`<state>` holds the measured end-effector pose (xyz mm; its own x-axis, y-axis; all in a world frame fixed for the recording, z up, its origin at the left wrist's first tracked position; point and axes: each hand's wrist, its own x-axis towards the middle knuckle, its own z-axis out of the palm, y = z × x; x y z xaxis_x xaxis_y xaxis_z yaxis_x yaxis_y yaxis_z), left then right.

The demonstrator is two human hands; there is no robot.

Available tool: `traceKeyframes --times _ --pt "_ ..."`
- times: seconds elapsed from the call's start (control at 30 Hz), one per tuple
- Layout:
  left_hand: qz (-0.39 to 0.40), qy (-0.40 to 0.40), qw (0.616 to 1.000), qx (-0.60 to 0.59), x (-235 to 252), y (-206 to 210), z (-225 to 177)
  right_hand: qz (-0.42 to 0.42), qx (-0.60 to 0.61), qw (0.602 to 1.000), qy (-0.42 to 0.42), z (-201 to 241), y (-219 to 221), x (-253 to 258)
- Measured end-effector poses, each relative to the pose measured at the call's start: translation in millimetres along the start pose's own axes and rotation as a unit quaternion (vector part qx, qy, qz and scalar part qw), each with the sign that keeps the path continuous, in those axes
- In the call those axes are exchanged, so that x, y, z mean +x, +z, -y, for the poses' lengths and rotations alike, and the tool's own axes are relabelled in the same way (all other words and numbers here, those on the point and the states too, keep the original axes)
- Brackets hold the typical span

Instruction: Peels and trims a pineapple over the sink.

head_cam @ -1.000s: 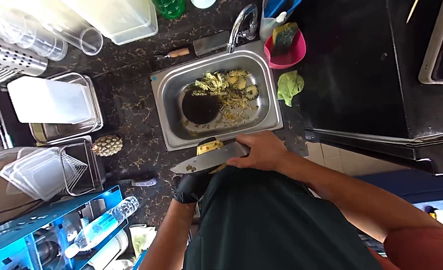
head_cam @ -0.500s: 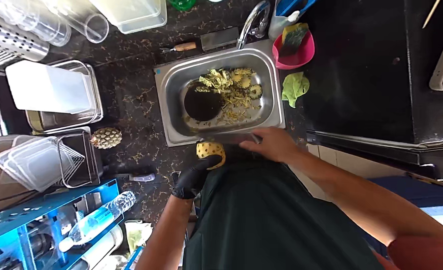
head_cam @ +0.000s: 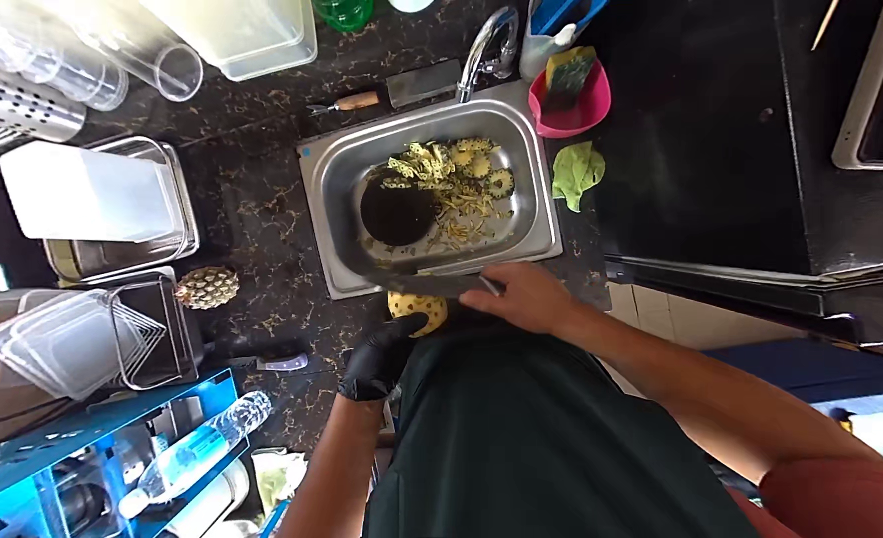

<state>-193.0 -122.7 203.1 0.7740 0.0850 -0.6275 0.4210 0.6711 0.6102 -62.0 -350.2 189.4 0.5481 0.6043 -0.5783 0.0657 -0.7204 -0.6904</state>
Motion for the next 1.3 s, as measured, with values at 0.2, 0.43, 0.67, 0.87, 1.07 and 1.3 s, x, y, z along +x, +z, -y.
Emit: traceKeyframes --times 0.2,0.43,0.67,0.87,1.07,1.3 --pt "-0.089 -0.008 0.993 -0.075 -16 -6 20 -0.024 -0.081 0.991 -0.101 30 12 -9" --pt "-0.024 -0.015 0.997 -0.07 -13 -7 18 -0.033 -0.103 0.99 -0.09 18 12 -5" --pt "0.035 0.022 0.999 -0.016 -13 1 -3 -0.037 -0.058 0.997 0.022 -38 2 29" --pt "0.026 0.018 0.999 -0.024 -6 -7 -7 -0.02 0.011 0.997 0.076 -40 -4 18" --pt "-0.016 0.033 0.996 -0.079 -12 -9 17 -0.041 -0.062 0.992 -0.102 27 6 -10" --pt "0.01 0.01 0.997 -0.078 -13 -6 17 -0.078 -0.143 0.979 -0.123 15 9 0"
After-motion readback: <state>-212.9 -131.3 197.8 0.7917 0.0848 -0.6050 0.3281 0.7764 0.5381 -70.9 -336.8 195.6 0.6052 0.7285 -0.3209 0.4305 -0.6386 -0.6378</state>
